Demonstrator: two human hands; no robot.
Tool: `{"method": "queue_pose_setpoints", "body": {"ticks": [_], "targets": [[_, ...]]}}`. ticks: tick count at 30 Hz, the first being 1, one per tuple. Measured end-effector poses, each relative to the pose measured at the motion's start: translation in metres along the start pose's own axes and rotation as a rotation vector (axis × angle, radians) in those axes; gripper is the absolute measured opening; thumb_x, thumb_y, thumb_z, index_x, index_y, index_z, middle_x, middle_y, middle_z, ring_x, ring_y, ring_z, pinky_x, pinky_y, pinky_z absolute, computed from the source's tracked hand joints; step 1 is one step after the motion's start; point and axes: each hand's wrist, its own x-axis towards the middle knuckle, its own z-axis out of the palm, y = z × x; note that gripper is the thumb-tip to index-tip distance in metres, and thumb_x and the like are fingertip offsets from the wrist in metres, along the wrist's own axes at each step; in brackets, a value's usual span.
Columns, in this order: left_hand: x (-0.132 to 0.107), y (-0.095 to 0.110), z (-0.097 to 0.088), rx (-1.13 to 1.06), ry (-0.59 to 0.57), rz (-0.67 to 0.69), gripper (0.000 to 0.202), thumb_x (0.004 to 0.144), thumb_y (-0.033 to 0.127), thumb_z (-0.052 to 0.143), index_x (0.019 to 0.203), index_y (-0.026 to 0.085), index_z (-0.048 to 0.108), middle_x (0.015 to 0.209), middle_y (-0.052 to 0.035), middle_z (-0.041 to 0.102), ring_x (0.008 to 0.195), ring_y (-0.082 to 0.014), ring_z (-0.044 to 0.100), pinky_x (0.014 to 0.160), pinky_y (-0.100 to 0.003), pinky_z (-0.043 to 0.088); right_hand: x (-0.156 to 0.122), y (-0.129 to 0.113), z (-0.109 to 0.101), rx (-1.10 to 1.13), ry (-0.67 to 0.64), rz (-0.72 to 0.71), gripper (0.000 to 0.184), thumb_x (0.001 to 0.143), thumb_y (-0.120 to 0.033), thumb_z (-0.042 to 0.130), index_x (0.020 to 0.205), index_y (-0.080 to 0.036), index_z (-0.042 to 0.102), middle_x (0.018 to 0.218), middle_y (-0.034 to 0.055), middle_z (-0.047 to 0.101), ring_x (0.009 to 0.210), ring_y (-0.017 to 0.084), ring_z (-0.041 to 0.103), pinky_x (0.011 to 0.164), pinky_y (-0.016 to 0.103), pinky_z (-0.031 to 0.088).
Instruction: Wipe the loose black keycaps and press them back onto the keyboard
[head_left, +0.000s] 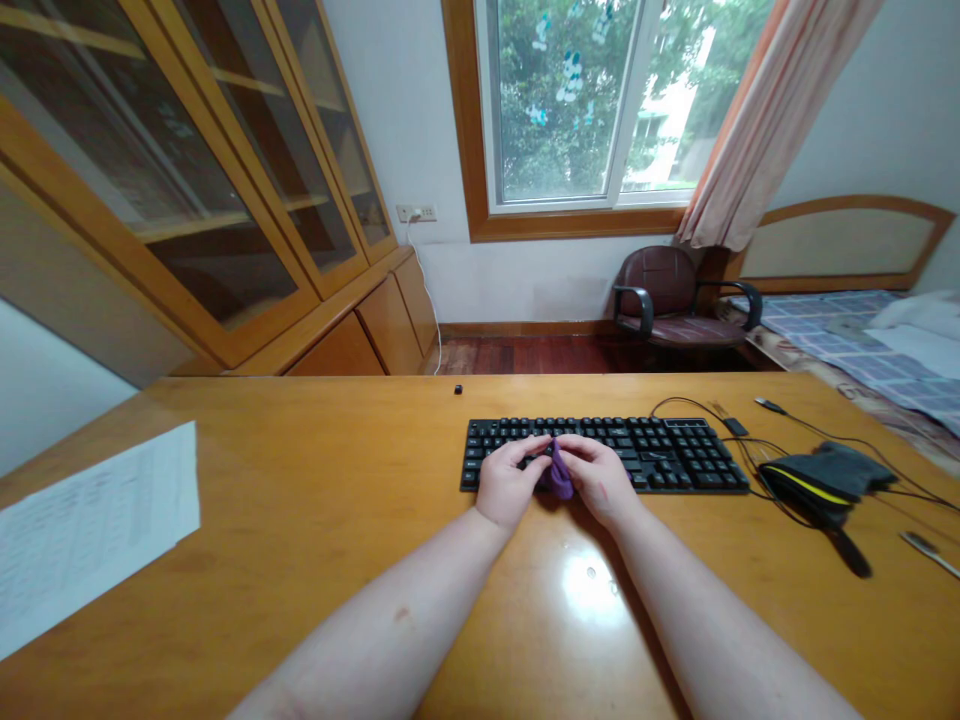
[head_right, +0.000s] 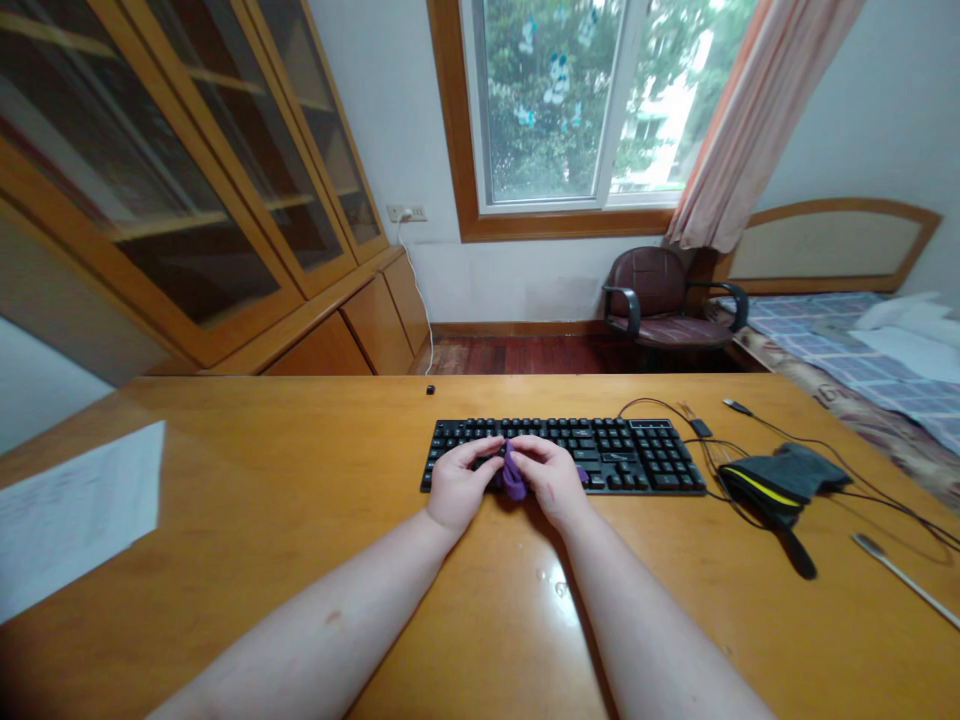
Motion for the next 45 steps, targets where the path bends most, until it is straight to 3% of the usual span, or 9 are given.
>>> {"method": "queue_pose_setpoints", "body": {"ticks": [5, 13, 20, 24, 27, 31, 39, 45], "targets": [[-0.001, 0.000, 0.002, -0.004, -0.001, -0.018, 0.026, 0.070, 0.022, 0.066, 0.096, 0.024, 0.069, 0.097, -0.0030, 0.070, 0.098, -0.0199, 0.062, 0.094, -0.038, 0.046, -0.001, -0.003, 0.003, -0.063, 0.060, 0.005, 0.024, 0.066, -0.038, 0.069, 0.080, -0.019, 0.072, 0.072, 0.0046, 0.068, 0.070, 0.019, 0.061, 0.068, 0.032, 0.048], [-0.002, -0.002, 0.002, -0.002, -0.009, 0.009, 0.023, 0.072, 0.021, 0.064, 0.094, 0.024, 0.069, 0.097, -0.0030, 0.069, 0.101, -0.0194, 0.060, 0.096, -0.038, 0.044, -0.002, -0.006, 0.003, -0.083, 0.071, -0.024, 0.022, 0.061, -0.036, 0.073, 0.072, -0.018, 0.071, 0.073, 0.0038, 0.068, 0.068, 0.018, 0.059, 0.067, 0.030, 0.048], [0.001, -0.001, 0.010, -0.234, -0.012, -0.077, 0.037, 0.067, 0.016, 0.067, 0.104, 0.017, 0.063, 0.105, -0.0092, 0.065, 0.086, -0.0166, 0.064, 0.084, -0.033, 0.051, -0.003, -0.009, 0.005, 0.030, 0.071, 0.048, 0.027, 0.061, -0.039, 0.073, 0.077, -0.017, 0.071, 0.069, 0.0037, 0.069, 0.061, 0.017, 0.059, 0.059, 0.028, 0.046], [0.003, 0.004, 0.008, -0.212, -0.031, -0.097, 0.020, 0.068, 0.019, 0.066, 0.088, 0.017, 0.065, 0.089, -0.0064, 0.068, 0.084, -0.0171, 0.064, 0.080, -0.032, 0.052, -0.003, -0.009, 0.006, 0.054, 0.114, 0.050, 0.026, 0.059, -0.037, 0.074, 0.075, -0.018, 0.071, 0.068, 0.0037, 0.069, 0.061, 0.017, 0.059, 0.059, 0.029, 0.047], [0.003, 0.003, 0.009, -0.285, 0.012, -0.160, 0.022, 0.064, 0.020, 0.070, 0.083, 0.015, 0.060, 0.078, -0.0031, 0.067, 0.073, -0.0148, 0.064, 0.071, -0.028, 0.053, -0.002, -0.007, 0.006, 0.088, 0.136, 0.037, 0.022, 0.058, -0.034, 0.075, 0.073, -0.019, 0.071, 0.068, 0.0027, 0.068, 0.061, 0.017, 0.059, 0.059, 0.029, 0.047], [0.003, 0.000, 0.010, -0.306, 0.000, -0.194, 0.026, 0.059, 0.020, 0.073, 0.078, 0.015, 0.057, 0.071, -0.0004, 0.065, 0.068, -0.0138, 0.062, 0.067, -0.027, 0.052, -0.002, -0.004, 0.005, 0.090, 0.042, 0.029, 0.018, 0.059, -0.029, 0.075, 0.073, -0.019, 0.071, 0.069, 0.0022, 0.068, 0.061, 0.015, 0.059, 0.058, 0.028, 0.046], [0.004, 0.006, 0.006, -0.201, -0.045, -0.092, 0.018, 0.076, 0.020, 0.057, 0.093, 0.017, 0.064, 0.091, -0.0055, 0.067, 0.085, -0.0161, 0.063, 0.080, -0.030, 0.051, -0.003, -0.007, 0.006, 0.099, 0.103, 0.058, 0.024, 0.060, -0.033, 0.075, 0.078, -0.019, 0.071, 0.071, 0.0035, 0.069, 0.069, 0.019, 0.063, 0.065, 0.031, 0.048], [0.004, 0.006, 0.004, -0.081, -0.035, -0.035, 0.021, 0.076, 0.020, 0.058, 0.096, 0.019, 0.067, 0.095, -0.0054, 0.068, 0.089, -0.0174, 0.063, 0.083, -0.031, 0.050, -0.002, -0.002, 0.005, 0.141, 0.053, 0.050, 0.027, 0.060, -0.030, 0.076, 0.083, -0.018, 0.070, 0.075, 0.0049, 0.070, 0.070, 0.019, 0.064, 0.067, 0.033, 0.049]]}}
